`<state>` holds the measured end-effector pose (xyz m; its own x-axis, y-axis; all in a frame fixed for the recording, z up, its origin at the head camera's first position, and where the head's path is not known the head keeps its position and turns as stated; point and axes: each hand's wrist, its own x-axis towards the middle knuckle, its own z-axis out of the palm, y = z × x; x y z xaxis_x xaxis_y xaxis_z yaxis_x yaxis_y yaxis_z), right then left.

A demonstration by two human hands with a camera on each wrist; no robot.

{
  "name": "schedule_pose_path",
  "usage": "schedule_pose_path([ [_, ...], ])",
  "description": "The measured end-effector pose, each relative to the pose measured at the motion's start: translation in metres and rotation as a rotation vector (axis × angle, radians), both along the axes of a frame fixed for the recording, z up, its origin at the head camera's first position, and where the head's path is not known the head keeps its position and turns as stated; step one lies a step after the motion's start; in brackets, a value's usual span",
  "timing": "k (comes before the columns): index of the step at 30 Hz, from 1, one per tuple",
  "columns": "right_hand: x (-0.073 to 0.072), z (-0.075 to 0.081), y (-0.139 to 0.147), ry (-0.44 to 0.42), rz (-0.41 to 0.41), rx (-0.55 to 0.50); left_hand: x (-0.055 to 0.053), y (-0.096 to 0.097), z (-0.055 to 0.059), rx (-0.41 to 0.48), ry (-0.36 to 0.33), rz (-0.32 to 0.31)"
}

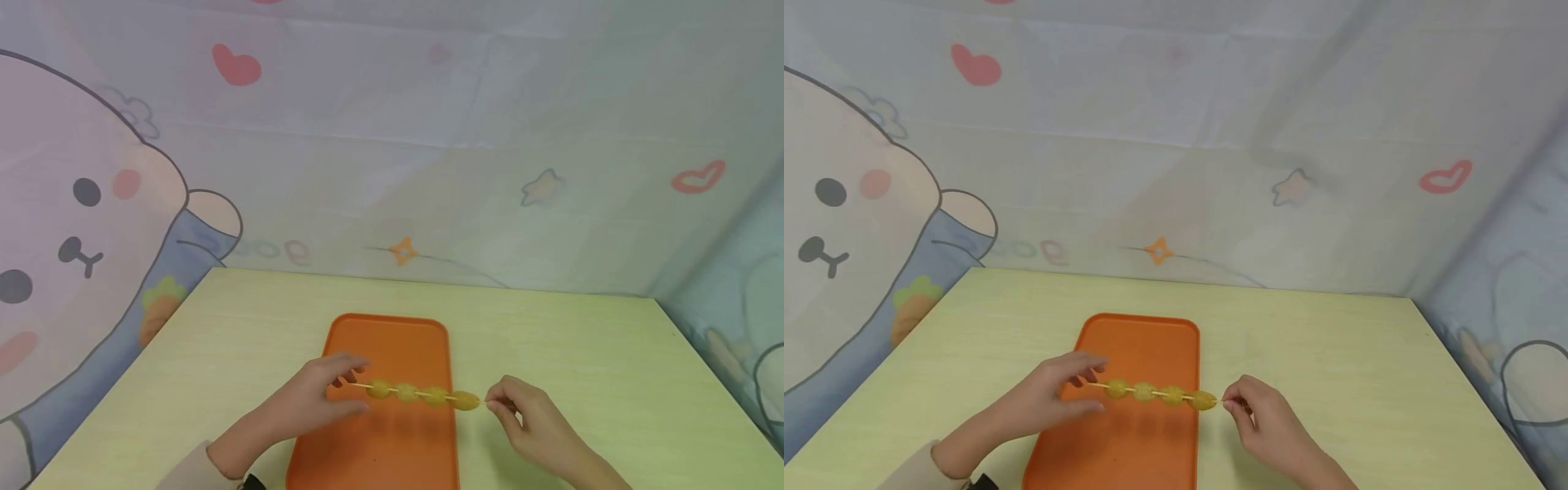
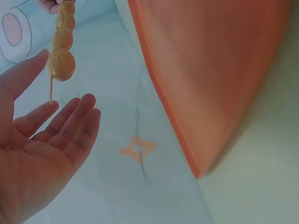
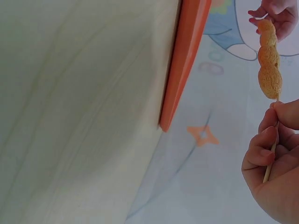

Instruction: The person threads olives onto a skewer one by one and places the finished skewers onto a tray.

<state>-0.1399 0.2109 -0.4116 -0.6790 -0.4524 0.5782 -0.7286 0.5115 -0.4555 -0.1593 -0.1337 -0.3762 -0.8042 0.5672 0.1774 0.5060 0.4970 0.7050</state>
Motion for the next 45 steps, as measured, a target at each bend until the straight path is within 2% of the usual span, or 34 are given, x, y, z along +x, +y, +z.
schedule_pose_path([
  [5,-0.006,-0.005,0.000,-0.022,-0.026,-0.001,0.005,-0.015,-0.008,0.050,0.020,0.105],
  [9,-0.011,-0.008,0.000,-0.088,-0.055,0.010,0.010,-0.027,-0.016,0.058,0.048,0.162],
  [15,-0.018,-0.011,-0.005,-0.212,-0.117,0.036,0.017,-0.043,-0.025,0.040,0.040,0.170],
  [22,-0.027,-0.014,-0.010,-0.308,-0.190,0.068,0.023,-0.055,-0.036,-0.018,-0.057,0.198],
  [29,-0.034,-0.015,-0.013,-0.381,-0.229,0.106,0.027,-0.062,-0.048,-0.066,-0.138,0.191],
  [34,-0.040,-0.015,-0.014,-0.412,-0.217,0.120,0.026,-0.064,-0.050,-0.105,-0.206,0.137],
  [40,-0.045,-0.018,-0.015,-0.456,-0.218,0.140,0.025,-0.065,-0.052,-0.123,-0.299,0.105],
  [45,-0.047,-0.020,-0.016,-0.458,-0.196,0.150,0.027,-0.067,-0.054,-0.134,-0.306,0.069],
])
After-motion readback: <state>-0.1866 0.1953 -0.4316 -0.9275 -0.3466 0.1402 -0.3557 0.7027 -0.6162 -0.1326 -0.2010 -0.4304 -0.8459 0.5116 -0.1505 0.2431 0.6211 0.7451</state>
